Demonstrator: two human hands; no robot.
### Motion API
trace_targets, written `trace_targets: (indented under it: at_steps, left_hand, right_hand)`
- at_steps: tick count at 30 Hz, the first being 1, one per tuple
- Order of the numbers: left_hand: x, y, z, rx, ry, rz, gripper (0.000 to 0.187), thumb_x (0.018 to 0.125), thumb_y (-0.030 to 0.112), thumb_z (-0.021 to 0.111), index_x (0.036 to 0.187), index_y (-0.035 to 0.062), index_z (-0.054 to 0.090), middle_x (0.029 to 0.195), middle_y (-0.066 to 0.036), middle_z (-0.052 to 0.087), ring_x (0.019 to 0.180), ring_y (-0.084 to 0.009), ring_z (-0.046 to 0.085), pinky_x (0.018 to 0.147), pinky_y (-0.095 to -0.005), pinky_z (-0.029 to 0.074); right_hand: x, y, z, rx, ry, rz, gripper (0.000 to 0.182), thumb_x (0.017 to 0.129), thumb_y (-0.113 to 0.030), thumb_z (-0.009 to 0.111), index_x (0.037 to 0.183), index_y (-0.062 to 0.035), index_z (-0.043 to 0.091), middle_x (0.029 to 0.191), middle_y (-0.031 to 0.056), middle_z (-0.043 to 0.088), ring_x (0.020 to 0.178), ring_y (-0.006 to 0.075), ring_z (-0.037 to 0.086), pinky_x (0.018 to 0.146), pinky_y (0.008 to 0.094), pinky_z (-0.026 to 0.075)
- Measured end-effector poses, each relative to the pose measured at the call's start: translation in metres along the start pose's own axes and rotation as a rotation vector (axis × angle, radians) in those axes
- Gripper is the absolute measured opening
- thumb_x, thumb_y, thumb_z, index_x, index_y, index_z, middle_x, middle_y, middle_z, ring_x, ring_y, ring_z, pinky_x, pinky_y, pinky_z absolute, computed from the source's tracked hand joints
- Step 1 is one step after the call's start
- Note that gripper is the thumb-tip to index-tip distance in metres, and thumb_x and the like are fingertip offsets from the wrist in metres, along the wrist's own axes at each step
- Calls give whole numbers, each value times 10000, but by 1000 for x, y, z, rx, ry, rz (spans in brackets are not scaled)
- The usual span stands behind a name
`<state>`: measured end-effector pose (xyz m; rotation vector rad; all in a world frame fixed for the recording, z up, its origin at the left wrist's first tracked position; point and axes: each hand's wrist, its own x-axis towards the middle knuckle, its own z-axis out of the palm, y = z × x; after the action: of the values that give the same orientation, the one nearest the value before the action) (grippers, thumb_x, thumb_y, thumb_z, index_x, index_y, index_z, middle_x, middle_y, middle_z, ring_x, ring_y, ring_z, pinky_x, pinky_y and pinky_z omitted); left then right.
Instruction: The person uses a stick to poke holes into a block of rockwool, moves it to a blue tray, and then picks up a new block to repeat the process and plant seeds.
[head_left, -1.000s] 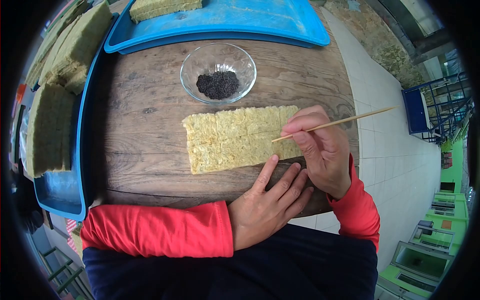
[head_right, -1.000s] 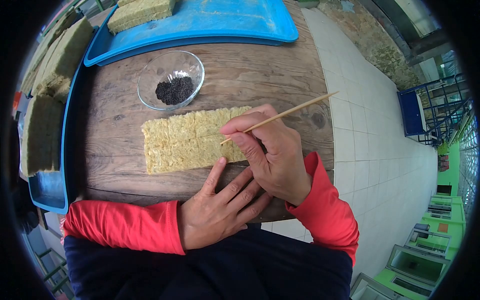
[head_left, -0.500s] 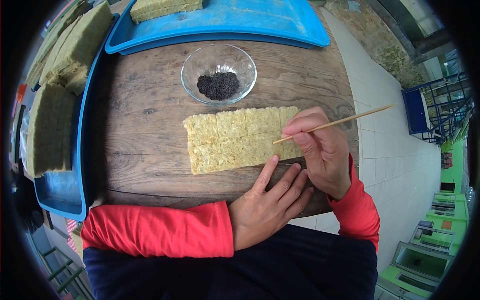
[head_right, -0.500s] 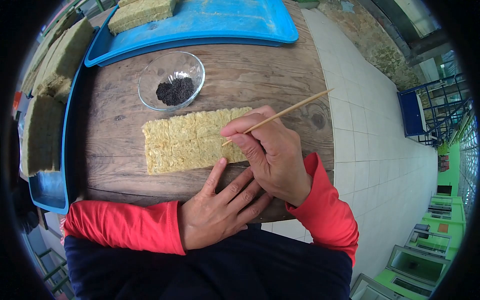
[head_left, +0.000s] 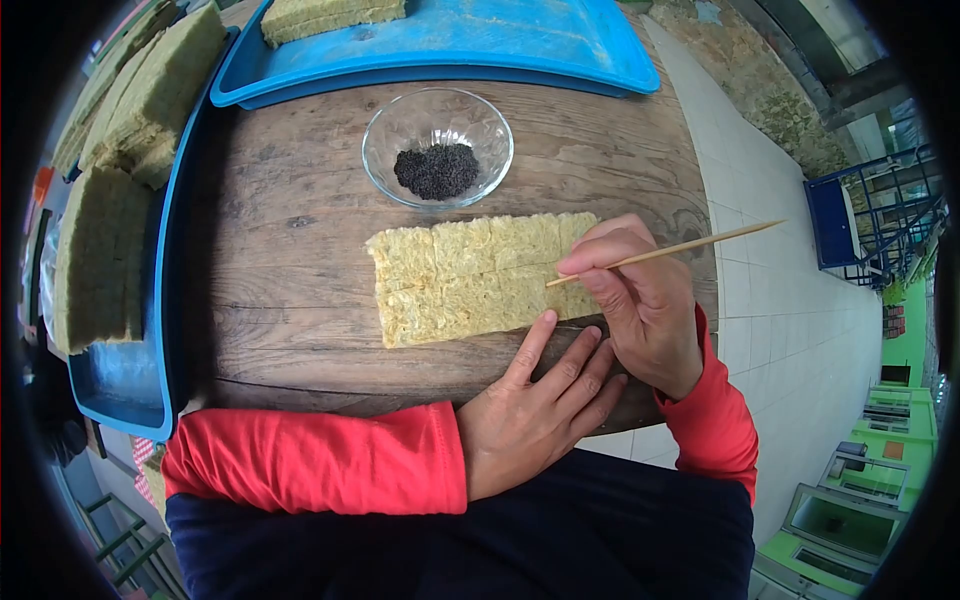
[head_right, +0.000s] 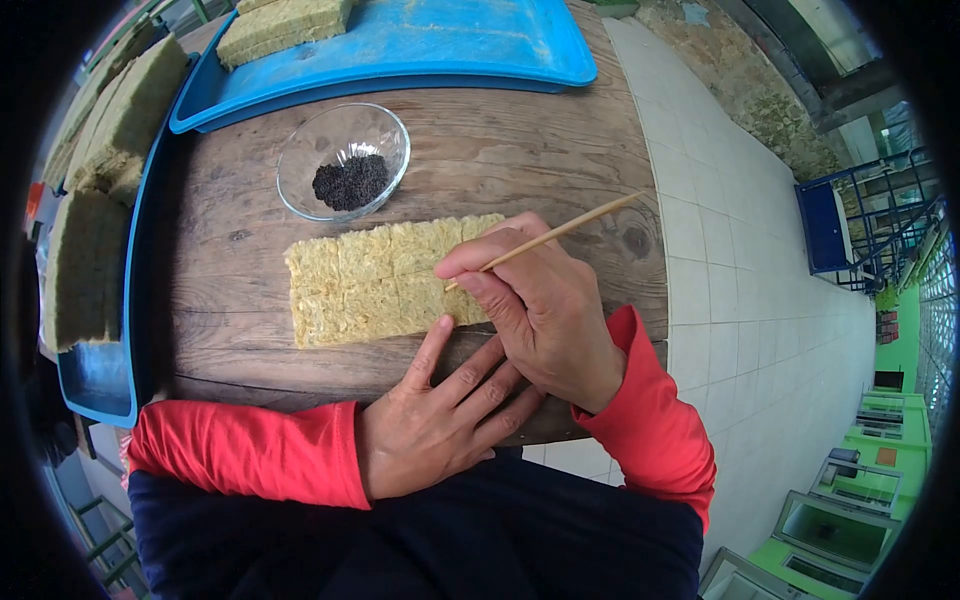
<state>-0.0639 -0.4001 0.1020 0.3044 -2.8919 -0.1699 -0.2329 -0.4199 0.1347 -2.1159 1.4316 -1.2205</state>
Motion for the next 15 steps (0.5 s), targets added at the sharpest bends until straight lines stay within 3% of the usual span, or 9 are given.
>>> trace_targets:
  at_steps: [9, 15]
  left_hand:
    - [0, -1, 0, -8, 7, 6, 718, 694, 477, 646, 1307, 165, 443, 1334, -103, 430, 1318, -308, 310, 1057, -657, 132]
    - [1, 0, -1, -7, 3, 5, 687, 694, 456, 652, 1286, 163, 462, 1329, -110, 428, 1306, -311, 320, 1056, -661, 129]
  right_hand:
    - [-1, -2, 1, 112, 39, -20, 59, 831, -50, 612, 879, -53, 645, 803, 60, 616, 769, 244, 576, 637, 323, 469]
    - [-2, -3, 2, 127, -44, -29, 68, 821, -59, 621, 884, -66, 648, 812, 48, 621, 791, 237, 570, 657, 327, 463]
